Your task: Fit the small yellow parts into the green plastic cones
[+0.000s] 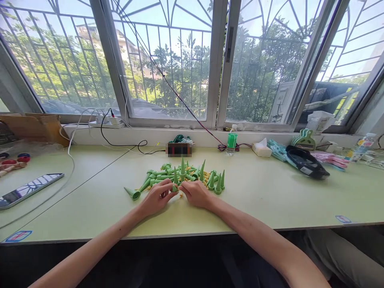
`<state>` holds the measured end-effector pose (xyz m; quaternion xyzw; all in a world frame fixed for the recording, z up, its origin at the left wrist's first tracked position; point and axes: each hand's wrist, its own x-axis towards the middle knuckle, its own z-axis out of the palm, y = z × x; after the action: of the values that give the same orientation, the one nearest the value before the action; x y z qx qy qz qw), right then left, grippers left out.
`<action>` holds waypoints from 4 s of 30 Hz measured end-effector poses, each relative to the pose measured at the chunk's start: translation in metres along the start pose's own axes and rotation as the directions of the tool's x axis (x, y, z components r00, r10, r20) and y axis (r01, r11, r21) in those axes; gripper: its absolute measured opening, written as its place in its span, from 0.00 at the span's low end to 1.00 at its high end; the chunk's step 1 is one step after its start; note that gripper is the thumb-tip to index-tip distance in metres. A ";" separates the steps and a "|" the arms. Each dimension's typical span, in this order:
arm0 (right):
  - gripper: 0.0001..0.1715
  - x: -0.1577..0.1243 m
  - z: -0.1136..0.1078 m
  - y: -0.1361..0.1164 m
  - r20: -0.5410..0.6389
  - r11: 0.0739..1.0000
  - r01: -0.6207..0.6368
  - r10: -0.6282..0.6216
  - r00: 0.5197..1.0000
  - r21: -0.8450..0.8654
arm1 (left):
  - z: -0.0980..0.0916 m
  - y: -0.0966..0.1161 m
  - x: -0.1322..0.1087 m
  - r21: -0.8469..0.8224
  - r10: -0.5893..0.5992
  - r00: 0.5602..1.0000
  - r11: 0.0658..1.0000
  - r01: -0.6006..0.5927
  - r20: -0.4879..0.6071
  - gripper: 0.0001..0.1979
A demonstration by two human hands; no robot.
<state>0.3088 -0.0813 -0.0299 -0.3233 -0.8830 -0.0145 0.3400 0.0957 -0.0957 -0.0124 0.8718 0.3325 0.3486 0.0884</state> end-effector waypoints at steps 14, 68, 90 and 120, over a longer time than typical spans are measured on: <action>0.15 0.001 -0.003 -0.003 -0.012 0.998 -0.003 0.004 1.000 0.055 | 0.004 0.003 0.000 0.050 -0.022 0.998 0.998 0.025 -0.064 0.13; 0.09 0.000 -0.002 0.001 0.032 0.996 0.054 -0.057 0.998 0.072 | 0.004 -0.002 0.000 0.066 -0.027 0.998 0.997 0.031 -0.065 0.14; 0.11 0.000 -0.004 0.000 0.083 0.998 0.058 -0.057 0.995 -0.014 | 0.002 0.000 -0.001 0.030 -0.015 0.998 0.999 0.016 -0.054 0.13; 0.13 0.000 0.002 0.000 -0.039 0.998 0.007 -0.004 0.999 0.064 | 0.004 -0.001 0.003 0.000 -0.132 0.978 0.991 0.134 -0.164 0.10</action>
<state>0.3080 -0.0806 -0.0316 -0.3093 -0.8771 0.0067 0.3674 0.0999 -0.0930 -0.0142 0.8164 0.3982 0.4106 0.0792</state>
